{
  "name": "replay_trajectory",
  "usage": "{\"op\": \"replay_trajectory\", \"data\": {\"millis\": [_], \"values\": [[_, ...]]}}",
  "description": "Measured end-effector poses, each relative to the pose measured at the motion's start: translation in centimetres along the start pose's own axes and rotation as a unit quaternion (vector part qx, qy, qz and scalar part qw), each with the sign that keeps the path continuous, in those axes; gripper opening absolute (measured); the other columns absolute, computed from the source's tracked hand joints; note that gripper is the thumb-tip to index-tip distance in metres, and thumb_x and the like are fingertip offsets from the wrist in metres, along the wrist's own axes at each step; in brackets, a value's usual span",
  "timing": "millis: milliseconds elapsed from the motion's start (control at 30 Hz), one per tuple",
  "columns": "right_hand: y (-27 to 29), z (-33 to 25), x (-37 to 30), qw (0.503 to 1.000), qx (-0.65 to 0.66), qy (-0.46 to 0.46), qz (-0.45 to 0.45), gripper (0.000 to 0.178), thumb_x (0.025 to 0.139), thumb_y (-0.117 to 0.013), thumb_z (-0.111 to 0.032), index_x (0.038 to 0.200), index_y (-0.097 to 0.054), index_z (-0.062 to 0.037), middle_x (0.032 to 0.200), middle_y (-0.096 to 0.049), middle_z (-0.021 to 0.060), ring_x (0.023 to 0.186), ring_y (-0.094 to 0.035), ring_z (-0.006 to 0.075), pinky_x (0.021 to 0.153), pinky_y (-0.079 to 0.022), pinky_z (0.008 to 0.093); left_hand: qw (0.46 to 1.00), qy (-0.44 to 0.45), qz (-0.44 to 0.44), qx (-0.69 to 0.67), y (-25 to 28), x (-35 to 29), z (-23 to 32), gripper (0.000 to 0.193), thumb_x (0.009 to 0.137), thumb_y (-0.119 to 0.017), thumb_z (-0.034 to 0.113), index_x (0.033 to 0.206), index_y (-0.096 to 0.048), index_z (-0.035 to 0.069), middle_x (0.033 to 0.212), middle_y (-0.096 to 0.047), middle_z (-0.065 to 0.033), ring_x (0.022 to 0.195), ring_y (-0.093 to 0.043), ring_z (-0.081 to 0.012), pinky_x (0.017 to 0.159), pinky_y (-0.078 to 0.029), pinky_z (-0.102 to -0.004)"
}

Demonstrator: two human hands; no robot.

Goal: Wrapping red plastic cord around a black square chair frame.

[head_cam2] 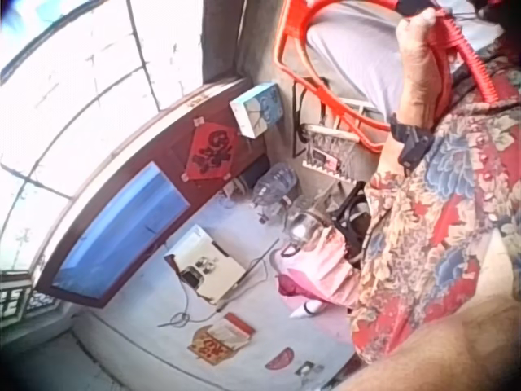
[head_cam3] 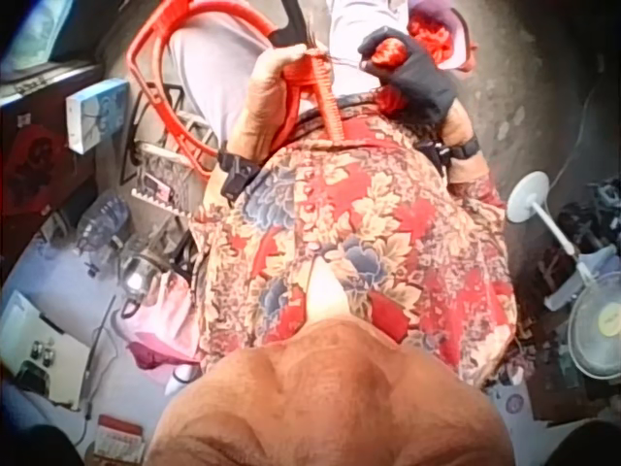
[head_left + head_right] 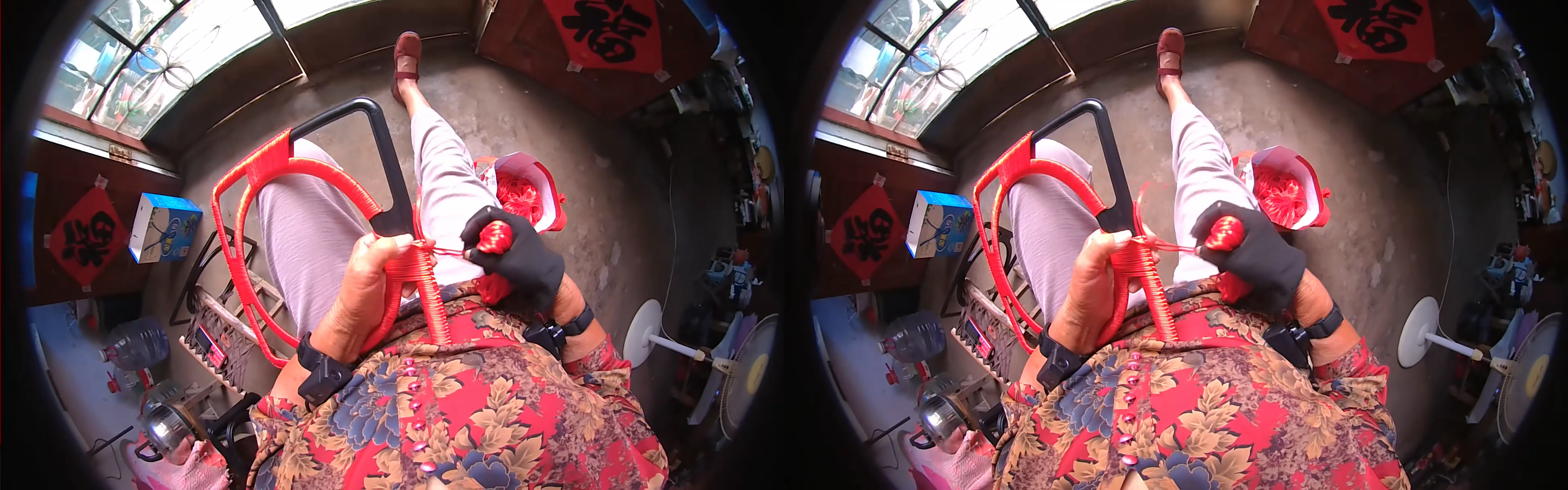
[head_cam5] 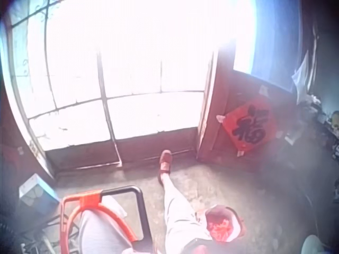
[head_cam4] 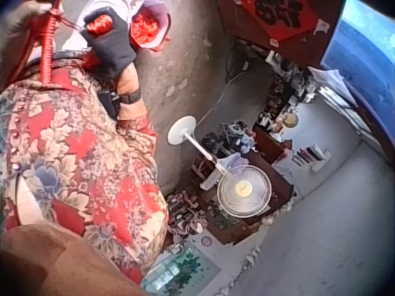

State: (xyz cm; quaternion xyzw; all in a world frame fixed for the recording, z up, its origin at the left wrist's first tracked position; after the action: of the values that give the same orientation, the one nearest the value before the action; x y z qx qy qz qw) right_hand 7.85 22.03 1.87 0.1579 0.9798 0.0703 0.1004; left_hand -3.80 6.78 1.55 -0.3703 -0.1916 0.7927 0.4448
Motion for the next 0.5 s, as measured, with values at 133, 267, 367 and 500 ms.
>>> {"op": "replay_trajectory", "data": {"millis": [133,267,367,500], "values": [[4.0,0.3,-1.4,0.985,0.042,-0.076,0.151,0.022,0.076,-0.069,0.001,0.096,-0.061,-0.0039,0.09,-0.062,0.003,0.082,-0.059,0.0106,0.069,-0.05,0.0254,0.999,0.012,0.026,0.031,-0.2,-0.2,0.3,0.032,0.088,-0.06,0.029,0.096,-0.064,-0.002,0.076,-0.066,-0.0081,0.06,-0.06,-0.01,0.05,-0.044,-0.0231],[9.6,0.6,-2.5,0.905,-0.238,0.149,0.32,0.021,0.077,-0.073,-0.003,0.096,-0.063,-0.005,0.085,-0.064,0.0051,0.08,-0.062,0.0127,0.074,-0.05,0.0266,0.999,0.025,0.04,0.022,-0.5,-0.3,0.2,0.031,0.089,-0.061,0.028,0.094,-0.065,-0.002,0.077,-0.066,-0.0066,0.062,-0.06,-0.0098,0.051,-0.043,-0.0233],[11.6,-0.7,-3.2,0.876,-0.294,0.168,0.345,0.022,0.077,-0.073,-0.002,0.095,-0.063,-0.0054,0.083,-0.064,0.0063,0.078,-0.062,0.0144,0.072,-0.05,0.0274,0.999,0.04,0.023,0.021,-0.4,-0.2,0.1,0.029,0.089,-0.061,0.028,0.093,-0.064,-0.001,0.079,-0.066,-0.0061,0.064,-0.06,-0.0099,0.052,-0.044,-0.0233],[13.3,-2.3,-4.6,0.795,-0.45,0.197,0.355,0.022,0.077,-0.07,0.0,0.097,-0.063,-0.0053,0.088,-0.065,0.0095,0.078,-0.066,0.0212,0.073,-0.051,0.0298,0.999,0.036,0.034,0.006,-0.7,-0.4,0.6,0.028,0.089,-0.062,0.027,0.094,-0.064,0.0,0.081,-0.066,-0.0057,0.067,-0.06,-0.0099,0.055,-0.046,-0.0236]]}}
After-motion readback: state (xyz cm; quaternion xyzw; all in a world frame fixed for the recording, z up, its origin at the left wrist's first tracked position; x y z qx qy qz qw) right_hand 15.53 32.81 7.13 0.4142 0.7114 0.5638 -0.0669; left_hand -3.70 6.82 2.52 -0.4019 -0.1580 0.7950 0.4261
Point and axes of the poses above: each hand's wrist, its own x-axis towards the middle knuckle, its own y-axis out of the back of the hand, z = x × y, the point moved 5 cm from there along x, towards the middle knuckle
